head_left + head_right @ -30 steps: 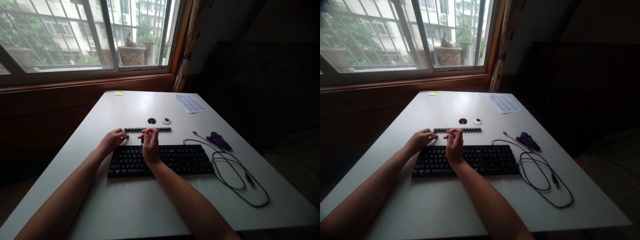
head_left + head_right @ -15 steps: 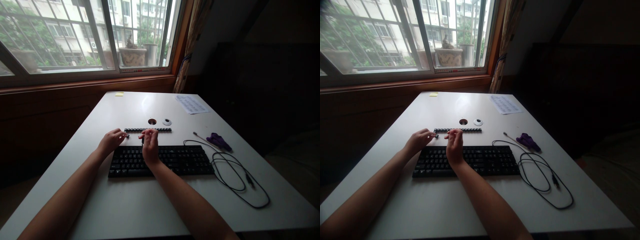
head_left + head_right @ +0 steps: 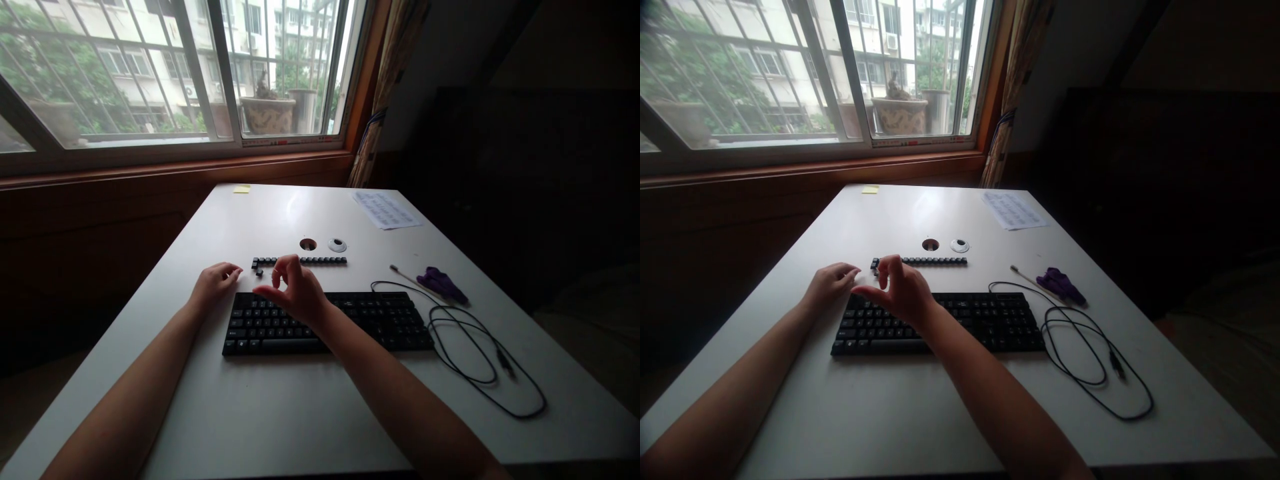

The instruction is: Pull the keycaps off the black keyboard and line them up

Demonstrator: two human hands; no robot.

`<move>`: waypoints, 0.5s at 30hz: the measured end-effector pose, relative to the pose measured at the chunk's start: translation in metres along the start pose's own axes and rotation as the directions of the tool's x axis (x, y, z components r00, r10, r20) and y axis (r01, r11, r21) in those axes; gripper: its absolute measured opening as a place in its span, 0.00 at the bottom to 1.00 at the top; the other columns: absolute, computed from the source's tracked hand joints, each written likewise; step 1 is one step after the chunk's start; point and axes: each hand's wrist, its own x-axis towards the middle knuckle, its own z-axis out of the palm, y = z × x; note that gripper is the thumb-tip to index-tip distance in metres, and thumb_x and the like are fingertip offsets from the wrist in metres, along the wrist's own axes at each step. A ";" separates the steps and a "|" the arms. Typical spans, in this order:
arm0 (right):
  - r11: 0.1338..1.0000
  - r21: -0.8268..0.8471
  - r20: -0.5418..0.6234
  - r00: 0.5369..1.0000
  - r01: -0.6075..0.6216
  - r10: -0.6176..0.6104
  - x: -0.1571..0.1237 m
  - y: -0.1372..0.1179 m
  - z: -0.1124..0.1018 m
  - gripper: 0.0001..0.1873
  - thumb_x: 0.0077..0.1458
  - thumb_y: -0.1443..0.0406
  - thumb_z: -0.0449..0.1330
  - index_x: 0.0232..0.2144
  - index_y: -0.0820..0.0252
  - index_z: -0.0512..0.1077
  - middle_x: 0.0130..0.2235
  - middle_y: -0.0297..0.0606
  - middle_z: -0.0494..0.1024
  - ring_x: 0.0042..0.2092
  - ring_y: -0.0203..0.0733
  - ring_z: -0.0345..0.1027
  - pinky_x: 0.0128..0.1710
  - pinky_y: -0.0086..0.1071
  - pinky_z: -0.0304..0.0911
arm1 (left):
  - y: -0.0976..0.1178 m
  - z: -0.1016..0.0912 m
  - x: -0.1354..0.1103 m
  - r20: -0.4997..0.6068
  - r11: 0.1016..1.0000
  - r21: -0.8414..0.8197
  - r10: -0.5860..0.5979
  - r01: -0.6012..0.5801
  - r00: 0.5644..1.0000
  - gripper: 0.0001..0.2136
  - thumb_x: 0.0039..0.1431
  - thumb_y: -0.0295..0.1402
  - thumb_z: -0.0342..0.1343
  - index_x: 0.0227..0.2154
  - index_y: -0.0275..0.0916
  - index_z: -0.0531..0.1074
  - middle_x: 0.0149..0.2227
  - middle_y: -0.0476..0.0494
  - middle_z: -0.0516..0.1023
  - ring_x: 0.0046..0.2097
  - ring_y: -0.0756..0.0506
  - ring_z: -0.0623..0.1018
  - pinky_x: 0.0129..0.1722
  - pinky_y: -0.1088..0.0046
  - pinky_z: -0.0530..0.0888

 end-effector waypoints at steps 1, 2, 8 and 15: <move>0.998 -0.063 0.048 0.998 -0.028 0.031 0.003 0.007 0.002 0.19 0.56 0.53 0.63 0.44 0.52 0.62 0.23 0.25 0.69 0.22 0.34 0.61 0.25 0.29 0.59 | -0.001 0.000 0.000 -0.002 1.000 -0.001 -0.011 0.011 1.000 0.11 0.63 0.40 0.53 0.35 0.41 0.78 0.35 0.45 0.81 0.35 0.45 0.77 0.36 0.71 0.71; 0.991 -0.126 0.085 0.995 -0.049 0.060 0.006 0.015 0.003 0.20 0.55 0.54 0.64 0.45 0.53 0.64 0.22 0.24 0.68 0.21 0.34 0.60 0.24 0.29 0.58 | -0.001 0.001 0.000 0.001 1.000 -0.002 -0.015 0.015 1.000 0.11 0.63 0.40 0.53 0.35 0.41 0.78 0.35 0.45 0.81 0.34 0.45 0.77 0.36 0.71 0.71; 0.912 -0.407 0.239 0.959 -0.046 0.155 0.021 0.055 0.020 0.04 0.57 0.63 0.62 0.31 0.51 0.78 0.31 0.33 0.78 0.30 0.38 0.71 0.31 0.31 0.62 | -0.001 0.001 0.001 0.034 1.000 -0.009 0.008 -0.008 0.999 0.12 0.62 0.41 0.53 0.36 0.41 0.79 0.33 0.45 0.80 0.31 0.47 0.76 0.33 0.72 0.71; 0.869 -0.490 0.312 0.919 -0.061 0.240 0.026 0.074 0.046 0.07 0.55 0.59 0.65 0.37 0.48 0.80 0.39 0.35 0.79 0.36 0.40 0.74 0.37 0.32 0.66 | -0.003 0.003 0.002 0.036 1.000 0.009 0.024 -0.024 0.999 0.11 0.62 0.40 0.53 0.36 0.41 0.79 0.33 0.45 0.79 0.32 0.47 0.76 0.33 0.73 0.71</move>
